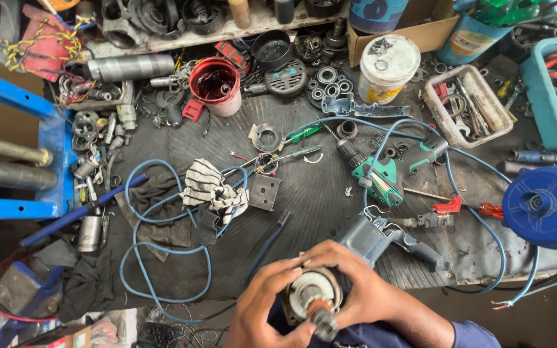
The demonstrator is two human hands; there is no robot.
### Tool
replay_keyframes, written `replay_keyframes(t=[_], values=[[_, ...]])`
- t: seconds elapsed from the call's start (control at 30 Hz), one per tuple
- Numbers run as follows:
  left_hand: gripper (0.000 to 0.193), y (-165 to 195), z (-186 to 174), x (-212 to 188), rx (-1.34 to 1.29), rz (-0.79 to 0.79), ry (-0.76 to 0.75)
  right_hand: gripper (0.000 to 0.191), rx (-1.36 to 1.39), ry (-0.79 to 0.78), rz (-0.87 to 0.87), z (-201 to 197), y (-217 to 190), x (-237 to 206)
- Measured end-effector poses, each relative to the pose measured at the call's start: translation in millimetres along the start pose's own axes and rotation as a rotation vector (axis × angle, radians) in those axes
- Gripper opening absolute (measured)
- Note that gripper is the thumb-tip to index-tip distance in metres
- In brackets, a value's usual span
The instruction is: The person cleans a small cylindrical mechanical part by hand, using a rag and a wire brush to remove grime from the interior and exterior surfaces. The person repeatedly wipes and scrubs the part, then places it on the workbench.
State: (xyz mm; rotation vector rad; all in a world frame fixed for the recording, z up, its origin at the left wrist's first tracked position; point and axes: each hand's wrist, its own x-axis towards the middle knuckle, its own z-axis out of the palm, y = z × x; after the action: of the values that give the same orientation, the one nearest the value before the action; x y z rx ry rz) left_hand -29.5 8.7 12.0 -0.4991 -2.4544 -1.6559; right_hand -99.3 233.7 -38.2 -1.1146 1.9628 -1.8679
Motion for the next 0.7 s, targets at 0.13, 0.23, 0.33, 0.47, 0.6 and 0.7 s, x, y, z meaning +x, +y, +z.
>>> replay_keyframes(t=[0.13,0.23,0.33,0.47,0.6,0.7], values=[[0.063,7,2,11,0.037,-0.015,0.014,0.088,0.169,-0.024,0.048,-11,11,-4],[0.067,11,5,16,0.088,-0.020,0.004,0.090,0.258,0.012,0.116,-13,19,-9],[0.074,10,5,18,0.078,-0.015,-0.008,0.090,0.282,0.063,0.133,-12,23,-13],[0.080,1,3,11,-0.015,-0.013,-0.011,0.094,0.259,0.104,0.151,-6,25,-12],[0.099,-17,2,3,0.042,0.000,-0.006,0.101,0.178,0.188,0.161,2,23,-6],[0.119,-31,5,0,0.070,-0.092,-0.058,0.100,0.183,0.282,0.249,10,20,-2]])
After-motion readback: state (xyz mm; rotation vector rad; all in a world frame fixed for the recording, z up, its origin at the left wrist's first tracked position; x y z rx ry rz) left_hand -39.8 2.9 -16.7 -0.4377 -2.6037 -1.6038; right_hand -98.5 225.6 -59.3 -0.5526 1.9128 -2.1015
